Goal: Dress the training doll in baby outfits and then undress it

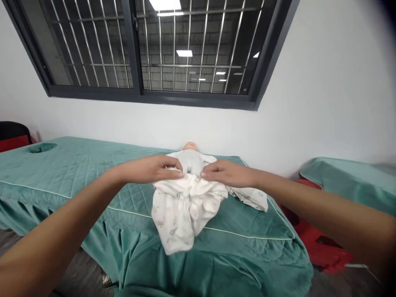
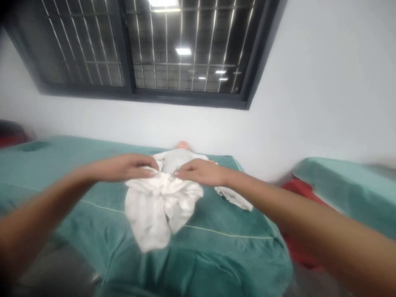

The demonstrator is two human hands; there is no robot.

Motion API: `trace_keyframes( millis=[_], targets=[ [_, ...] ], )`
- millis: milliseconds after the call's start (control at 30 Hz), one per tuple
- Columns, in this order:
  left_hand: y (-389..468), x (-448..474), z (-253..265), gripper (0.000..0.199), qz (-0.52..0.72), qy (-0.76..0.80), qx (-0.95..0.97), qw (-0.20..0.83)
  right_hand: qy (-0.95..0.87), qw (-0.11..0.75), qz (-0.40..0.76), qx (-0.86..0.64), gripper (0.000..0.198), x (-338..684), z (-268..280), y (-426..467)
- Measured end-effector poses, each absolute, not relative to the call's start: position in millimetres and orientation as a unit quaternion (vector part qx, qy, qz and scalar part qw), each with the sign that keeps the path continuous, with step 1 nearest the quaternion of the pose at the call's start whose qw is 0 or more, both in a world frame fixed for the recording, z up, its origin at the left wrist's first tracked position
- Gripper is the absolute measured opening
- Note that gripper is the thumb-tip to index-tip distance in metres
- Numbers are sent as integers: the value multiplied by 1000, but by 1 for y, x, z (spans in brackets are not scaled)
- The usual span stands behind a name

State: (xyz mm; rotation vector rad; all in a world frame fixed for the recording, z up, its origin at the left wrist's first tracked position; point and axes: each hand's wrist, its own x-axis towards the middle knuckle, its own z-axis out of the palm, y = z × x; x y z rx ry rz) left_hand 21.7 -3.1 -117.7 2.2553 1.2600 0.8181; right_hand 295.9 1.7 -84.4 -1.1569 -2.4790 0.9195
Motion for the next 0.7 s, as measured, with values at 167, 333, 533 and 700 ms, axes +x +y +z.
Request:
trace_keyframes(
  millis=[167, 333, 533, 700],
  targets=[
    [-7, 41, -67, 38, 242, 404, 854, 221, -878, 142, 242, -387, 51, 295, -38, -10],
    [-18, 55, -25, 40, 117, 356, 891, 254, -891, 106, 191, -398, 49, 295, -5, -17],
    [-19, 69, -19, 36, 97, 319, 909, 252, -882, 40, 255, -395, 51, 294, 0, -14],
    [-10, 62, -31, 30, 224, 269, 880, 321, -851, 70, 400, -332, 44, 292, -8, -3]
  ],
)
